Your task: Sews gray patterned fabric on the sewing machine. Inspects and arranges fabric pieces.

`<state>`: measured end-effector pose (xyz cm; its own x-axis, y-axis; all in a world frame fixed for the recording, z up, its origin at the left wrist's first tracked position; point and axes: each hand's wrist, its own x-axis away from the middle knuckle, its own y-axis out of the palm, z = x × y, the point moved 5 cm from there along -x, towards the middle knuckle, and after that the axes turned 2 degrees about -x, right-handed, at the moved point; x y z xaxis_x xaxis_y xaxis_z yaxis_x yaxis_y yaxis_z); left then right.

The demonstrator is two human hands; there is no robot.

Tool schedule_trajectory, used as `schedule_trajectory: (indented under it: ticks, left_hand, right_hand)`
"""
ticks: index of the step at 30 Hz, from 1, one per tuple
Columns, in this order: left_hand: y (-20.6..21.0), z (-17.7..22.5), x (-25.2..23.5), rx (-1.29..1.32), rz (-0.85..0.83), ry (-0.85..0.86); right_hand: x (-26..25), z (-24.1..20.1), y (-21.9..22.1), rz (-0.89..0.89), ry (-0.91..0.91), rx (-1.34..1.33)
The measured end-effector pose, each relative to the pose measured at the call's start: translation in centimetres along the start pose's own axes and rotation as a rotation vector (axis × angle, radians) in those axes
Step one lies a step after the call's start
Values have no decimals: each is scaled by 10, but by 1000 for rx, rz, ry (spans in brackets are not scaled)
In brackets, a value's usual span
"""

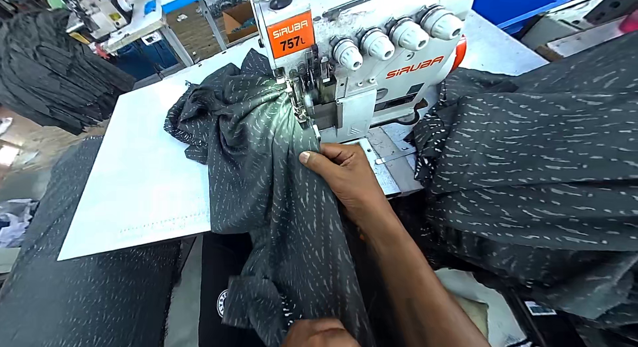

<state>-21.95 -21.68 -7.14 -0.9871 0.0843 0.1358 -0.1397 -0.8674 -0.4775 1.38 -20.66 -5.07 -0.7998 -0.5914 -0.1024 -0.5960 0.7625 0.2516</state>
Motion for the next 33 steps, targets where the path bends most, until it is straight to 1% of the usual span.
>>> schedule_trajectory:
  ticks: [3,7,10,16,18,24,30,33]
  left_hand:
    - [-8,0,-3,1,96,-15]
    - [-14,5,-4,-38,178,12]
    - [-17,3,-7,-119,207,24]
    - [-27,13,-17,-325,333,144]
    - [-35,19,-24,-361,384,175]
    - [-66,19,-55,-428,527,253]
    - [-98,25,-79,-553,593,267]
    - [-113,25,-93,-609,584,261]
  right_hand:
    - [0,2,1,22,3,-70]
    - [1,3,2,1,21,-112]
    - [4,2,3,-9,20,-142]
    - [6,3,3,-14,28,-190]
    - [7,3,4,-22,40,-194]
    - [8,2,4,-12,44,-189]
    - [6,4,6,-6,60,-165]
    - [4,10,8,4,50,-184]
